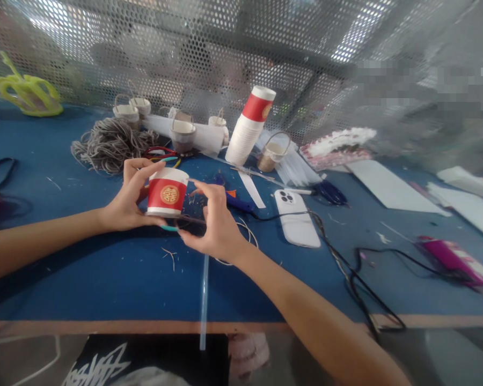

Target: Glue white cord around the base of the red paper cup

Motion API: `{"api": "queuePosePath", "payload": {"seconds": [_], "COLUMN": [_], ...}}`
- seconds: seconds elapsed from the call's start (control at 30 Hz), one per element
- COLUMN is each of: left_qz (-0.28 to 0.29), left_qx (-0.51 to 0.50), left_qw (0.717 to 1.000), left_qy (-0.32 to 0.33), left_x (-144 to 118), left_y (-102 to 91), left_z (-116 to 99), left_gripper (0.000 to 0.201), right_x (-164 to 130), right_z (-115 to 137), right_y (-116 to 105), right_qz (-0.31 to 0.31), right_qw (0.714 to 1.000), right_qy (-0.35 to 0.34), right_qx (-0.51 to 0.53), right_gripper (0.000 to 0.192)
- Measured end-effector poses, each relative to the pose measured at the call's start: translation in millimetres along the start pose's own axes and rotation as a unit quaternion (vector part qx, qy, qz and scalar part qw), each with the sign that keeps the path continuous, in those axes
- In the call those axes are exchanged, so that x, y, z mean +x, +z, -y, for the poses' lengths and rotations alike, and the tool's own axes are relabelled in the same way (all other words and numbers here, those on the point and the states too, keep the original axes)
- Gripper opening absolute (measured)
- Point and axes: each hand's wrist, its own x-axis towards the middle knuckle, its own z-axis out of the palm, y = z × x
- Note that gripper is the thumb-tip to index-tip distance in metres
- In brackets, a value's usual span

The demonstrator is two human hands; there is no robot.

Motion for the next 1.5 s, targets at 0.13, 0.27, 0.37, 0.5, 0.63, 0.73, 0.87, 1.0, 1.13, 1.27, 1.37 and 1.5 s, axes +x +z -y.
{"api": "queuePosePath", "payload": {"seconds": [0.13,0.27,0.37,0.5,0.63,0.73,0.87,1.0,1.13,1.27,1.37,1.5], "left_qz": [0.002,-0.006,-0.004,0.012,0.001,0.004,0.011,0.009,-0.026,-0.051,-0.059,-0.077], "left_qx": [0.015,-0.004,-0.030,-0.055,-0.052,-0.046,-0.035,-0.026,-0.052,-0.082,-0.113,-0.133], "left_qw": [1.000,0.999,0.999,0.997,0.998,0.999,0.999,0.998,0.997,0.993,0.990,0.985], "left_qy": [0.006,0.034,0.045,0.046,0.023,0.006,-0.029,-0.049,-0.060,-0.066,-0.066,-0.072], "left_x": [-0.8,-1.3,-1.1,-1.1,-1.9,-1.8,-0.7,0.6,1.1,0.7,0.1,-1.6], "left_y": [1.0,3.8,5.1,6.0,9.5,12.8,12.2,8.6,8.8,11.8,14.1,15.8], "left_z": [2.1,3.9,4.9,7.9,12.6,13.2,7.6,4.5,9.5,13.1,13.5,15.5], "left_gripper": [0.120,0.118,0.118,0.122,0.108,0.103,0.105,0.100,0.100,0.102,0.101,0.103], "right_x": [3.5,3.3,1.4,1.6,3.4,3.2,1.0,-1.2,-1.7,-0.9,-0.1,-0.3], "right_z": [-1.1,-0.3,3.0,6.0,3.8,1.8,1.5,3.5,7.5,9.5,9.3,11.6], "right_y": [-0.8,-0.4,0.1,-1.7,-2.9,-1.1,1.6,-2.1,-7.9,-7.4,-5.8,-4.8], "right_qz": [0.004,0.050,0.072,0.050,0.029,0.027,0.007,-0.015,-0.021,-0.064,-0.065,-0.053], "right_qw": [1.000,0.998,0.992,0.995,0.999,0.999,0.997,0.994,0.987,0.982,0.987,0.984], "right_qy": [0.000,0.033,0.066,0.064,0.026,0.001,-0.035,-0.063,-0.123,-0.140,-0.123,-0.162], "right_qx": [-0.008,0.036,0.082,0.065,0.000,-0.029,-0.064,-0.089,-0.100,-0.108,-0.074,-0.060], "right_gripper": [0.094,0.093,0.090,0.090,0.088,0.090,0.090,0.089,0.078,0.065,0.051,0.040]}}
